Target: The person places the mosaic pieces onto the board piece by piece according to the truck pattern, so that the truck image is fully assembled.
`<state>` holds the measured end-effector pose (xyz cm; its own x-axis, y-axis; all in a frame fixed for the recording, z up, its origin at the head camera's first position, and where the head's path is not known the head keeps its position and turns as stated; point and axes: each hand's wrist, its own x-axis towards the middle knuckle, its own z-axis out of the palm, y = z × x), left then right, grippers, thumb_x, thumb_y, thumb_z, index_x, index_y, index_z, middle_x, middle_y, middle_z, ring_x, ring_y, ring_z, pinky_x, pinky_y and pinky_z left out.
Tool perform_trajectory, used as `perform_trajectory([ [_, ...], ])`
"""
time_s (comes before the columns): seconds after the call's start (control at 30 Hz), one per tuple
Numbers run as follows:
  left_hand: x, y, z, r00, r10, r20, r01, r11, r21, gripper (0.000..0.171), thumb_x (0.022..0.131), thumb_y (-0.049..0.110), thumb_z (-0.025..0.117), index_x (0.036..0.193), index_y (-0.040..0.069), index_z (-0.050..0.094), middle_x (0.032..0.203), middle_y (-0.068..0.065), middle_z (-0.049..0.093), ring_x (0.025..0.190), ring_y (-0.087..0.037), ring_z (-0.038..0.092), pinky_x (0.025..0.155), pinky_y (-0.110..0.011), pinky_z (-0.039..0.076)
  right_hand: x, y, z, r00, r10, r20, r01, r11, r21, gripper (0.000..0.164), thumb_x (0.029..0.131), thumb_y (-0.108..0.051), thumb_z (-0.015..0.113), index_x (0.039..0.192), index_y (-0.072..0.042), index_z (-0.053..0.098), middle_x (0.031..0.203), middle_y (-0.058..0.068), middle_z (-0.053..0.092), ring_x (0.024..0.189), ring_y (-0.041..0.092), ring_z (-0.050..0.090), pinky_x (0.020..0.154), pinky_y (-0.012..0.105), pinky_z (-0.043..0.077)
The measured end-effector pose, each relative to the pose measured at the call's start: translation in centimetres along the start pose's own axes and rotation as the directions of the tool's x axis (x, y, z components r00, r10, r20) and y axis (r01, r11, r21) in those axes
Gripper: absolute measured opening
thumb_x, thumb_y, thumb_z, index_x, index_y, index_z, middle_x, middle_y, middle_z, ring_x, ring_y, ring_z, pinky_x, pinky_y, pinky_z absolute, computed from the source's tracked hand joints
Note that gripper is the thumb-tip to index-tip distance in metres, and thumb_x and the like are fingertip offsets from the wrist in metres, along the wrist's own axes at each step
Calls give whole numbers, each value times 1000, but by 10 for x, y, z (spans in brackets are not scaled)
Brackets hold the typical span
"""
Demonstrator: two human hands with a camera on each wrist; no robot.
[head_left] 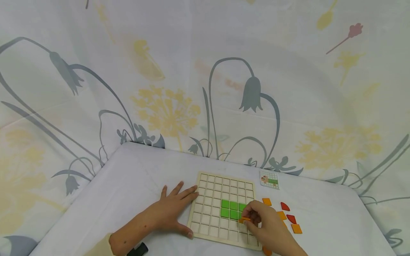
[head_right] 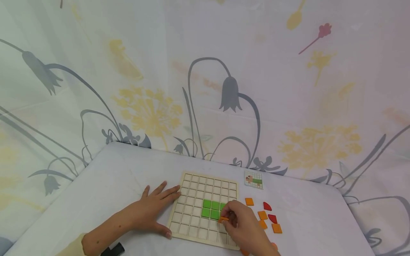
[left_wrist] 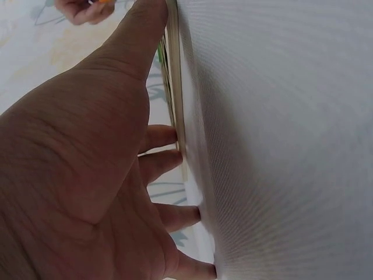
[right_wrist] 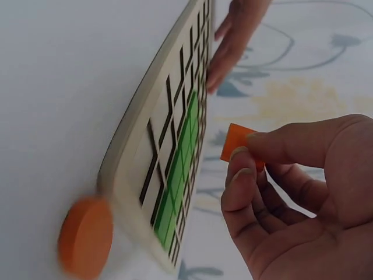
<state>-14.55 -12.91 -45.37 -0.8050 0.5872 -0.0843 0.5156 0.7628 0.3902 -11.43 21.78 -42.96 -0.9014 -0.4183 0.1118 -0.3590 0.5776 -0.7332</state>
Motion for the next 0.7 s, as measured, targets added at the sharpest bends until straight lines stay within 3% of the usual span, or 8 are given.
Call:
perform_trajectory([
  [0.27, 0, 1, 0, 1000, 6, 0, -6, 1000, 4, 121, 71, 78, 80, 166, 18, 37, 176, -2, 25, 161, -47, 14, 111, -88, 15, 36, -14, 30, 1000, -19, 15, 19, 999, 29, 21, 93, 4, 75, 99, -15, 67, 94, -3, 68, 77, 6, 60, 69, 23, 56],
  [0.47, -1, 1, 1, 1000, 8, -7, -8, 1000, 2, 120, 71, 77, 81, 166, 18, 37, 176, -1, 25, 161, -48, 14, 111, -89, 15, 56, -20, 44, 997, -76, -18, 76, 997, -2, 22, 90, 8, 75, 95, -14, 69, 91, -3, 69, 75, 5, 59, 67, 24, 55],
  [0.7, -1, 0, 0, 1000, 8, -4, -8, 1000, 3, 120, 71, 78, 80, 166, 18, 37, 176, -1, 25, 161, -47, 14, 111, -89, 15, 69, -18, 53, 1000, -29, -4, 29, 999, -26, 20, 89, 8, 74, 93, -11, 71, 89, 1, 71, 73, 5, 60, 66, 24, 55],
])
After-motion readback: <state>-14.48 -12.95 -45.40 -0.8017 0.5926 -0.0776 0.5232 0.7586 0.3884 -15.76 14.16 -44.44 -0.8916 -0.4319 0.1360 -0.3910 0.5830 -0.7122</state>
